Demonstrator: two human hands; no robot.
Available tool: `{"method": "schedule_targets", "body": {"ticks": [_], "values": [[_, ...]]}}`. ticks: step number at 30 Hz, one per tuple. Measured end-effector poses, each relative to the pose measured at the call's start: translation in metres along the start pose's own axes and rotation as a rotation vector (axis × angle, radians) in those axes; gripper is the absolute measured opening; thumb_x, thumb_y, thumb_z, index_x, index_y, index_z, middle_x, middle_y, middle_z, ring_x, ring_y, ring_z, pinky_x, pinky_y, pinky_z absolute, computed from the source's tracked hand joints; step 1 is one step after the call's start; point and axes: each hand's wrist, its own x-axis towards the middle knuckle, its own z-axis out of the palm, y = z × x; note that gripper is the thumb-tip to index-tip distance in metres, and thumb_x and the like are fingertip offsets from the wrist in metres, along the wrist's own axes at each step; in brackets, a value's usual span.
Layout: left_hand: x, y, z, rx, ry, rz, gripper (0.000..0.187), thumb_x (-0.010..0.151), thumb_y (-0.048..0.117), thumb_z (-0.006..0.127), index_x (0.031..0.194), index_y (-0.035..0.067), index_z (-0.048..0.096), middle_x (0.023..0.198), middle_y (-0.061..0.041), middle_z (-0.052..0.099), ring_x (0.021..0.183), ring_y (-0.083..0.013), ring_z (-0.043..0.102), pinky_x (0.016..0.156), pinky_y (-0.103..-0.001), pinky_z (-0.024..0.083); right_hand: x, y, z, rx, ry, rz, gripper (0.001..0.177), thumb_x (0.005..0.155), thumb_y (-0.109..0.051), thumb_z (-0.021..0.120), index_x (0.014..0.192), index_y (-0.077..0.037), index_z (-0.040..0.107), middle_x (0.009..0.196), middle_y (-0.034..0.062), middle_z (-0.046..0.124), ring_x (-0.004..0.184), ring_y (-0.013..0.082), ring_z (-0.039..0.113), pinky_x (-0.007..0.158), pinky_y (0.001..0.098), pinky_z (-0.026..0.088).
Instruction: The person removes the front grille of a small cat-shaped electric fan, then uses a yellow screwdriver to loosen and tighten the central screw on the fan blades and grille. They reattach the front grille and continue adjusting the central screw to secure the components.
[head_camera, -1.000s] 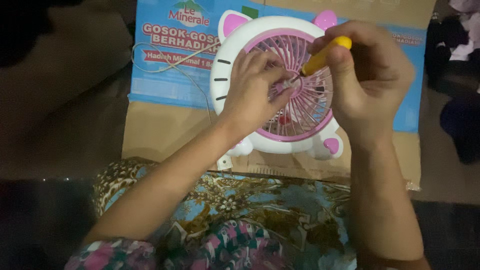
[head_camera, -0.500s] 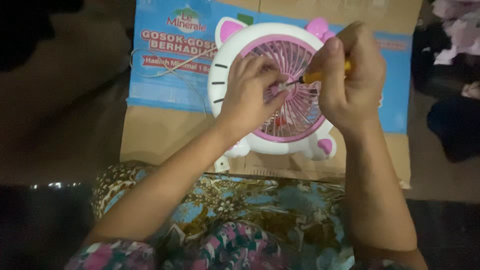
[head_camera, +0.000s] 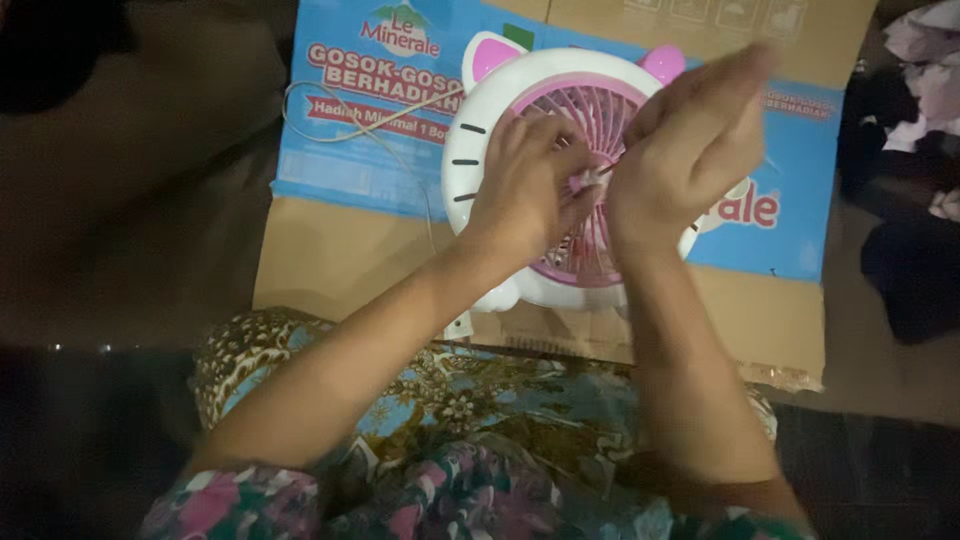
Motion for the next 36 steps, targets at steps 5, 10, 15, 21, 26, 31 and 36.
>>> {"method": "schedule_targets", "body": {"ticks": [5, 10, 15, 21, 26, 31, 36], "values": [[0.0, 0.001, 0.0, 0.011, 0.008, -0.004, 0.023, 0.08, 0.025, 0.083, 0.096, 0.012, 0.072, 0.113, -0.008, 0.061, 0.118, -0.0325, 0.055, 0.11, -0.052, 0.037, -0.025, -0.011, 0.011, 0.009, 0.125, -0.001, 0.049, 0.12, -0.04, 0.036, 0.089, -0.004, 0.043, 0.07, 0.0019, 0.04, 0.058, 0.0087, 0.035, 0.052, 0.0242, 0.031], [0.001, 0.005, -0.003, -0.002, 0.011, 0.014, 0.021, 0.081, 0.024, 0.083, 0.096, 0.013, 0.074, 0.112, -0.007, 0.062, 0.118, -0.0317, 0.055, 0.113, -0.054, 0.034, 0.018, -0.042, -0.019, -0.016, -0.356, 0.045, 0.033, 0.117, -0.023, 0.035, 0.099, -0.002, 0.054, 0.082, 0.005, 0.05, 0.071, 0.0117, 0.047, 0.066, 0.0256, 0.04], [0.002, 0.003, -0.001, -0.007, 0.015, 0.01, 0.022, 0.081, 0.025, 0.083, 0.099, 0.013, 0.076, 0.116, -0.007, 0.063, 0.12, -0.0318, 0.055, 0.114, -0.053, 0.036, 0.074, -0.059, -0.034, -0.087, -0.886, 0.132, 0.042, 0.117, -0.033, 0.033, 0.103, -0.003, 0.06, 0.07, 0.0038, 0.049, 0.06, 0.0119, 0.044, 0.058, 0.0266, 0.038], [0.002, 0.003, 0.001, 0.051, 0.04, 0.023, 0.022, 0.076, 0.026, 0.085, 0.091, 0.012, 0.076, 0.114, -0.008, 0.064, 0.119, -0.0325, 0.055, 0.113, -0.056, 0.033, 0.08, -0.042, -0.021, -0.111, -1.015, 0.391, 0.054, 0.116, -0.044, 0.032, 0.107, -0.005, 0.067, 0.056, 0.0025, 0.048, 0.048, 0.0122, 0.04, 0.049, 0.0278, 0.035], [0.001, 0.001, -0.002, 0.006, -0.012, -0.004, 0.025, 0.081, 0.027, 0.085, 0.101, 0.013, 0.077, 0.114, -0.006, 0.063, 0.118, -0.0301, 0.056, 0.111, -0.052, 0.037, 0.062, -0.007, -0.026, 0.205, -0.636, 0.369, 0.061, 0.12, -0.05, 0.034, 0.088, -0.004, 0.057, 0.056, 0.0026, 0.043, 0.044, 0.0123, 0.036, 0.044, 0.0289, 0.031], [-0.001, 0.001, -0.004, 0.035, -0.01, -0.002, 0.026, 0.077, 0.022, 0.085, 0.098, 0.012, 0.075, 0.112, -0.008, 0.063, 0.118, -0.0318, 0.055, 0.11, -0.052, 0.037, 0.026, -0.001, -0.017, 0.159, -0.126, 0.19, 0.055, 0.12, -0.047, 0.038, 0.091, -0.002, 0.052, 0.065, 0.0048, 0.042, 0.045, 0.0119, 0.032, 0.045, 0.0289, 0.026], [0.0, 0.001, -0.006, 0.008, -0.013, -0.001, 0.022, 0.081, 0.02, 0.084, 0.099, 0.011, 0.074, 0.11, -0.006, 0.063, 0.116, -0.0306, 0.056, 0.108, -0.049, 0.039, -0.007, -0.011, 0.003, 0.157, 0.227, 0.067, 0.05, 0.12, -0.044, 0.037, 0.089, -0.006, 0.045, 0.065, 0.0022, 0.035, 0.048, 0.0103, 0.031, 0.043, 0.0267, 0.025]]}}
